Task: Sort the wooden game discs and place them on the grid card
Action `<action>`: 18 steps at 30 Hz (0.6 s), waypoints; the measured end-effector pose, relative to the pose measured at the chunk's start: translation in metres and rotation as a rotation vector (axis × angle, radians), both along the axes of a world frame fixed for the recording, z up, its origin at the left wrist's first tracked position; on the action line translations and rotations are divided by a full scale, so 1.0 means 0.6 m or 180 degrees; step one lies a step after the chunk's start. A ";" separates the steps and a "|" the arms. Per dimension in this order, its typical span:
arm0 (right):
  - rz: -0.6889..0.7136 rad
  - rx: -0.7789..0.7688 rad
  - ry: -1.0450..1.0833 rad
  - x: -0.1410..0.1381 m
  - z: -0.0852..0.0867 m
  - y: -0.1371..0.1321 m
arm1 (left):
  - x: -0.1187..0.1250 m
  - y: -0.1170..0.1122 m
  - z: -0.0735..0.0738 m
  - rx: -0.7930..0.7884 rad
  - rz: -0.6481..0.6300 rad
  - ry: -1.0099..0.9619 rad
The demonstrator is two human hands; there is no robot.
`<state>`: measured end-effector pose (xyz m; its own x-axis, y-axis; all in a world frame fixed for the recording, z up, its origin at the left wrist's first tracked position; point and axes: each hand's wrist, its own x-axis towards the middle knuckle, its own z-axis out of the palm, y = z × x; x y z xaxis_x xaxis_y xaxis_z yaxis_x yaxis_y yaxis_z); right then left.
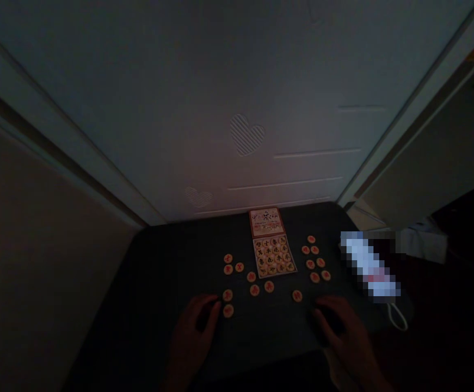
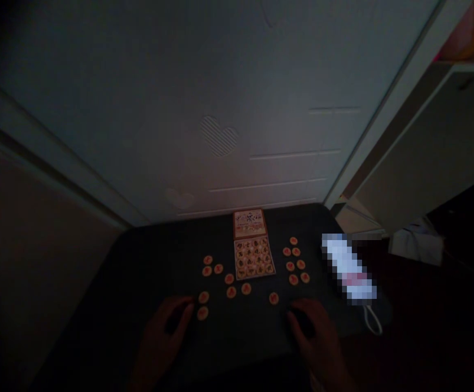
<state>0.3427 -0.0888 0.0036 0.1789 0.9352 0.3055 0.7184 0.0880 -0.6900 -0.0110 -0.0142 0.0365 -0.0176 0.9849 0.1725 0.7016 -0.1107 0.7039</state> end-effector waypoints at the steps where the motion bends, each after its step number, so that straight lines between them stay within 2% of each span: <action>1: 0.0089 -0.0013 -0.0025 -0.008 -0.002 0.003 | -0.002 -0.004 -0.004 0.0009 -0.0019 0.0022; 4: 0.0327 -0.0007 -0.0147 -0.025 -0.007 0.024 | -0.010 -0.018 -0.021 0.0022 -0.0092 0.0100; 8: 0.0394 0.0139 -0.0302 -0.035 -0.018 0.050 | -0.015 -0.030 -0.035 0.0130 -0.0185 0.0239; 14: 0.0443 0.0205 -0.0364 -0.037 -0.021 0.059 | -0.010 -0.027 -0.024 0.0180 -0.0386 0.0385; 18: 0.0434 0.0195 -0.0352 -0.040 -0.018 0.059 | -0.010 -0.024 -0.021 0.0136 -0.0355 0.0307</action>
<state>0.3187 -0.0532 -0.0072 0.0137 0.9276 0.3734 0.7682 0.2293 -0.5978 -0.0168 -0.0283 0.0238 0.1102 0.9715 0.2098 0.7475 -0.2202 0.6267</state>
